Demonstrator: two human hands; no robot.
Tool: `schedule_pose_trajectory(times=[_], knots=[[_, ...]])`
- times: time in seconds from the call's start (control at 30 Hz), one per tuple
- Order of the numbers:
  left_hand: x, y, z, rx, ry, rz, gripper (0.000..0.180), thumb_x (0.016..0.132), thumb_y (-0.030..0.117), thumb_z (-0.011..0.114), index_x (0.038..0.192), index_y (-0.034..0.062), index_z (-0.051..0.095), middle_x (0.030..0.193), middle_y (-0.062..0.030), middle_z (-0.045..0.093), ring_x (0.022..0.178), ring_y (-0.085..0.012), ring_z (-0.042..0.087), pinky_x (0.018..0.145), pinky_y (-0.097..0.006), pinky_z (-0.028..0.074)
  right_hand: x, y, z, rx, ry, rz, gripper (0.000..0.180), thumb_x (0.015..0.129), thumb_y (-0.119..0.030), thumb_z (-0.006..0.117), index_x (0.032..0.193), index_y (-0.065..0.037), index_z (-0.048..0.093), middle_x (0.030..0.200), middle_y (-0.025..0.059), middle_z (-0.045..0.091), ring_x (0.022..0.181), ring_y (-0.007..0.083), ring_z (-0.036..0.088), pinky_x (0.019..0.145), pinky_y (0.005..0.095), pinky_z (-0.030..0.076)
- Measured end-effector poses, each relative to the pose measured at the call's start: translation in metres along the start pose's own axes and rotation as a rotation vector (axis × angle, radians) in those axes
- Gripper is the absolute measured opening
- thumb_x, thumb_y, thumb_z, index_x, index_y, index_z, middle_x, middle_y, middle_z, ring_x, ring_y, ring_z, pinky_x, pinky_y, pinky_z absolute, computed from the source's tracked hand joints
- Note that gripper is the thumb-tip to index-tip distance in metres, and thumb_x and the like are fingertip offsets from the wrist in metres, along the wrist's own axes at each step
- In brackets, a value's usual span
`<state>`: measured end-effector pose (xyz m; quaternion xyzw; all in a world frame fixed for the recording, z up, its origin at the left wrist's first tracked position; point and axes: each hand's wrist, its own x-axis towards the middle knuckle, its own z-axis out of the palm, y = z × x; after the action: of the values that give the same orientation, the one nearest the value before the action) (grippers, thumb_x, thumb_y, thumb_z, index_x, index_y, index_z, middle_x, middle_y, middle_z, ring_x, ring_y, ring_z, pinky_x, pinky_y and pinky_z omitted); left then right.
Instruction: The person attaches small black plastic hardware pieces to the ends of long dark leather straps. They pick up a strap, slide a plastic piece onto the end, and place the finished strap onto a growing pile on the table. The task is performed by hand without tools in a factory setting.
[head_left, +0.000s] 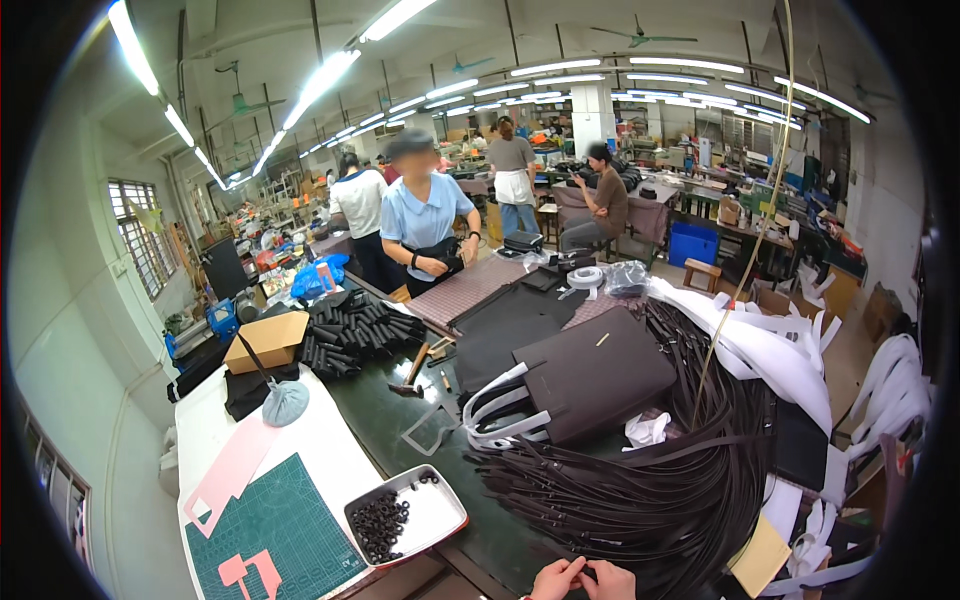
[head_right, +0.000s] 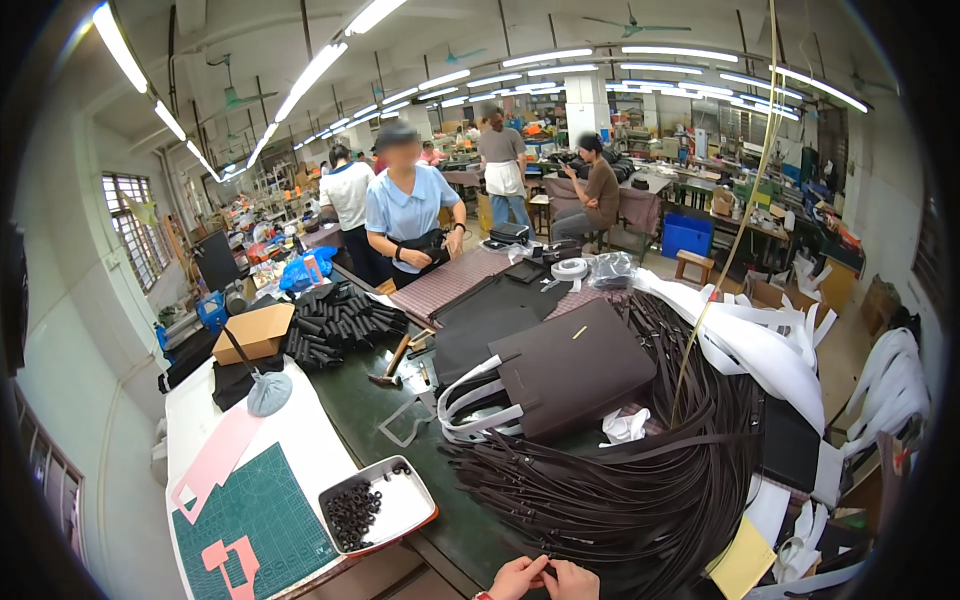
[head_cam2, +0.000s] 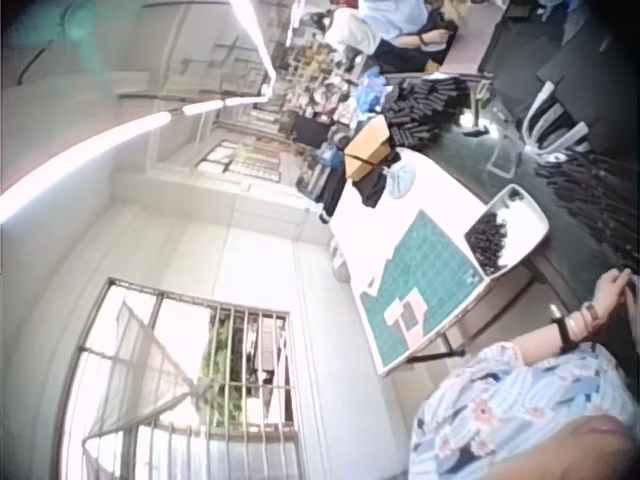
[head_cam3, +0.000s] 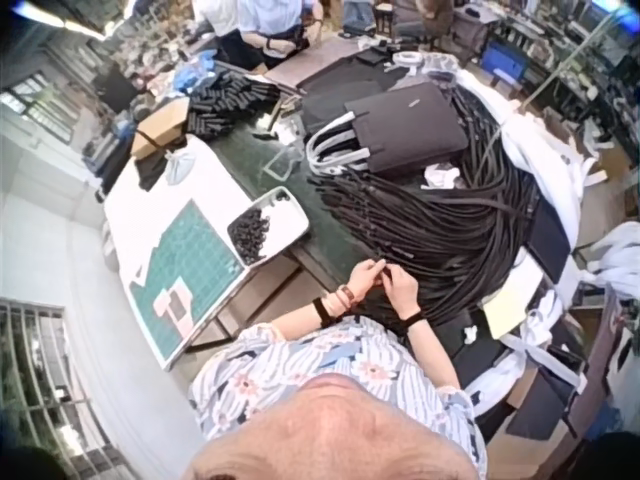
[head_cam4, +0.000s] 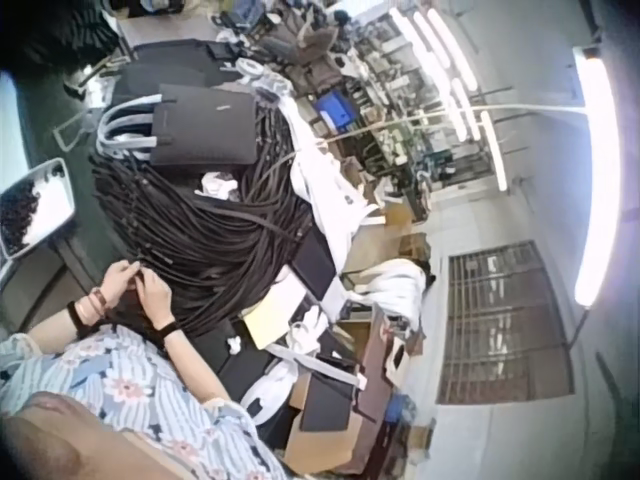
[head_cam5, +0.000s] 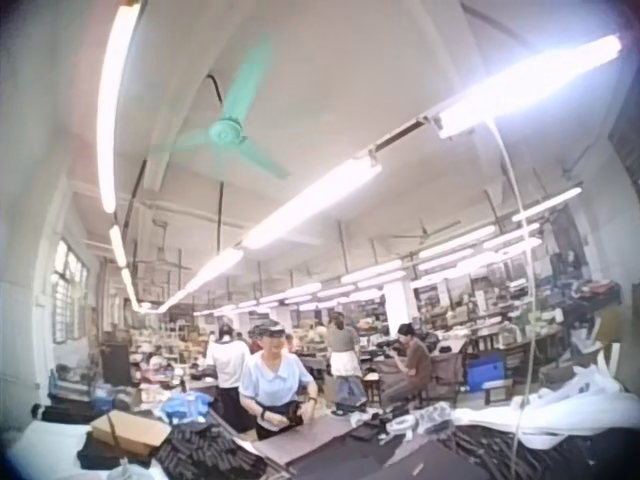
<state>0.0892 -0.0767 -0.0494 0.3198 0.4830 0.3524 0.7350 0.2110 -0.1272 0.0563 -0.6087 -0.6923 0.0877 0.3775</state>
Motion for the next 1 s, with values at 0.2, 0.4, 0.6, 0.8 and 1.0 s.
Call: schedule_pose_trajectory(times=[0.2, 0.4, 0.6, 0.8, 1.0], knots=[[0.003, -0.013, -0.004, -0.073, -0.025, -0.057, 0.030, 0.095, 0.032, 0.063, 0.080, 0.0058, 0.060, 0.078, -0.0022, 0.062, 0.067, -0.0105, 0.059, 0.060, -0.024, 0.051, 0.000, 0.002, -0.004, 0.085, -0.088, -0.031, 0.013, 0.088, -0.014, 0.065, 0.096, -0.006, 0.059, 0.086, 0.0147, 0.064, 0.076, 0.0338, 0.064, 0.064, 0.0414, 0.052], [-0.012, 0.005, 0.009, 0.205, -0.025, 0.010, 0.030, 0.095, 0.033, 0.063, 0.083, 0.0062, 0.060, 0.080, -0.0039, 0.065, 0.066, -0.0117, 0.061, 0.059, -0.025, 0.052, -0.010, 0.005, -0.016, -0.006, -0.165, 0.063, 0.016, 0.088, -0.015, 0.066, 0.099, -0.007, 0.058, 0.082, 0.0151, 0.065, 0.074, 0.0345, 0.065, 0.063, 0.0426, 0.051], [-0.011, -0.002, 0.008, -0.098, -0.107, -0.087, 0.026, 0.095, 0.031, 0.063, 0.086, 0.0068, 0.059, 0.081, -0.0033, 0.065, 0.068, -0.0117, 0.062, 0.060, -0.024, 0.051, -0.004, 0.001, -0.033, 0.165, -0.153, 0.076, 0.016, 0.087, -0.011, 0.067, 0.100, -0.006, 0.060, 0.085, 0.0161, 0.066, 0.078, 0.0346, 0.066, 0.066, 0.0398, 0.053], [-0.011, 0.003, 0.011, -0.281, -0.151, -0.137, 0.023, 0.095, 0.027, 0.063, 0.089, 0.0050, 0.059, 0.086, -0.0046, 0.066, 0.074, -0.0117, 0.063, 0.067, -0.023, 0.053, 0.006, 0.010, -0.042, 0.418, -0.218, 0.106, 0.018, 0.086, -0.006, 0.066, 0.103, -0.002, 0.060, 0.091, 0.0169, 0.066, 0.084, 0.0332, 0.067, 0.070, 0.0358, 0.052], [-0.033, 0.056, 0.020, -0.123, -0.180, -0.112, 0.026, 0.095, 0.033, 0.063, 0.087, 0.0090, 0.056, 0.083, -0.0015, 0.064, 0.071, -0.0092, 0.061, 0.068, -0.023, 0.052, 0.002, 0.026, -0.024, 0.165, -0.038, 0.083, 0.024, 0.076, -0.024, 0.080, 0.090, -0.009, 0.067, 0.083, 0.0070, 0.070, 0.073, 0.0239, 0.069, 0.064, 0.0323, 0.054]])
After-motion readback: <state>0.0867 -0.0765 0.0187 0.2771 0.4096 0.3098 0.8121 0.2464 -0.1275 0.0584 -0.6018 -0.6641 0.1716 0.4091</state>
